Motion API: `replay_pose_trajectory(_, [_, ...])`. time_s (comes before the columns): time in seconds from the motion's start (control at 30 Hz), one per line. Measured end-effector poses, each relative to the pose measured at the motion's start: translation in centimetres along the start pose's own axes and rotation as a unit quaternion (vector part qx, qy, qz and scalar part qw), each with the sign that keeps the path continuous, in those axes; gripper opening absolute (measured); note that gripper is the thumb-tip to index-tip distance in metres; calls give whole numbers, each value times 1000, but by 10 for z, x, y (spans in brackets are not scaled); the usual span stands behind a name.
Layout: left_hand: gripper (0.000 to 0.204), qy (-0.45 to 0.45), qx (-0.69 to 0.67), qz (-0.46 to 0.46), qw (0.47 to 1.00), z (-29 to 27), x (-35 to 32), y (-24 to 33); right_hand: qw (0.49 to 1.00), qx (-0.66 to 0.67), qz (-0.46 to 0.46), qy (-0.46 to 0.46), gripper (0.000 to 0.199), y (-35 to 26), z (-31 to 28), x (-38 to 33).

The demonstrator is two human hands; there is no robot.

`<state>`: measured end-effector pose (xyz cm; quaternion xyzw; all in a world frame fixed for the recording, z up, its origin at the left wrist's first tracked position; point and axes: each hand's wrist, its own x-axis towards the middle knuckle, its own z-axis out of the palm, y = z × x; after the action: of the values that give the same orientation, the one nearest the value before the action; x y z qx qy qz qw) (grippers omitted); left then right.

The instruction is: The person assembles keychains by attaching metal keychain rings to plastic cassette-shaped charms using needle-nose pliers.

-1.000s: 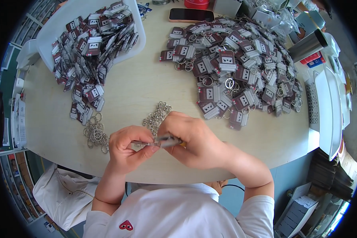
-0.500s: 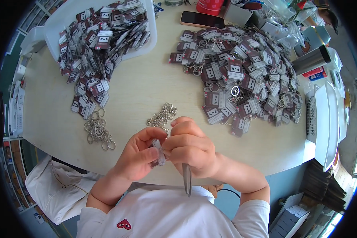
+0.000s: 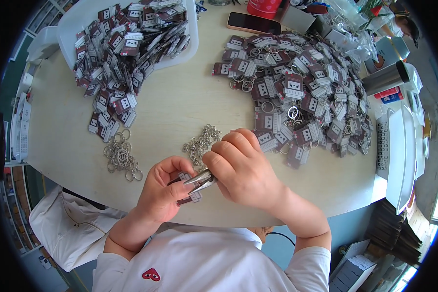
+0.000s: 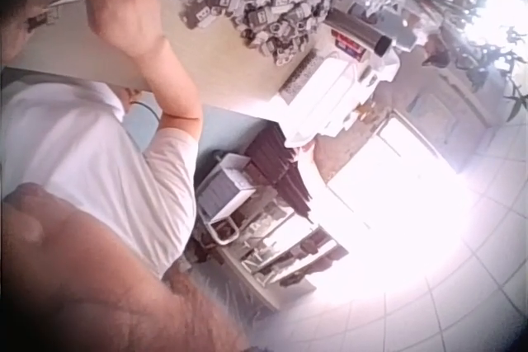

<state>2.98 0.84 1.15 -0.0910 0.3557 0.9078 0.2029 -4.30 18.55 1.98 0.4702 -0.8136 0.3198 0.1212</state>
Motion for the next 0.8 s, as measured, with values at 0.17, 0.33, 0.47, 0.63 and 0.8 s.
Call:
replay_pose_trajectory(0.17, [21,2,58,-14,998,-1,-2,9,999,-15,-22,-43,27,2,-3,0])
replay_pose_trajectory(0.33, [21,-16,85,-13,996,-4,0,11,998,-14,-30,-49,26,5,1,-5])
replay_pose_trajectory(0.47, [22,-6,71,-35,997,-4,0,12,999,-8,-37,-28,27,7,6,-7])
replay_pose_trajectory(0.63, [22,23,147,-22,989,0,-2,19,999,11,7,-40,27,12,-2,-4])
replay_pose_trajectory(0.8, [23,242,795,268,488,-60,-7,44,950,-128,206,197,29,72,-43,-26])
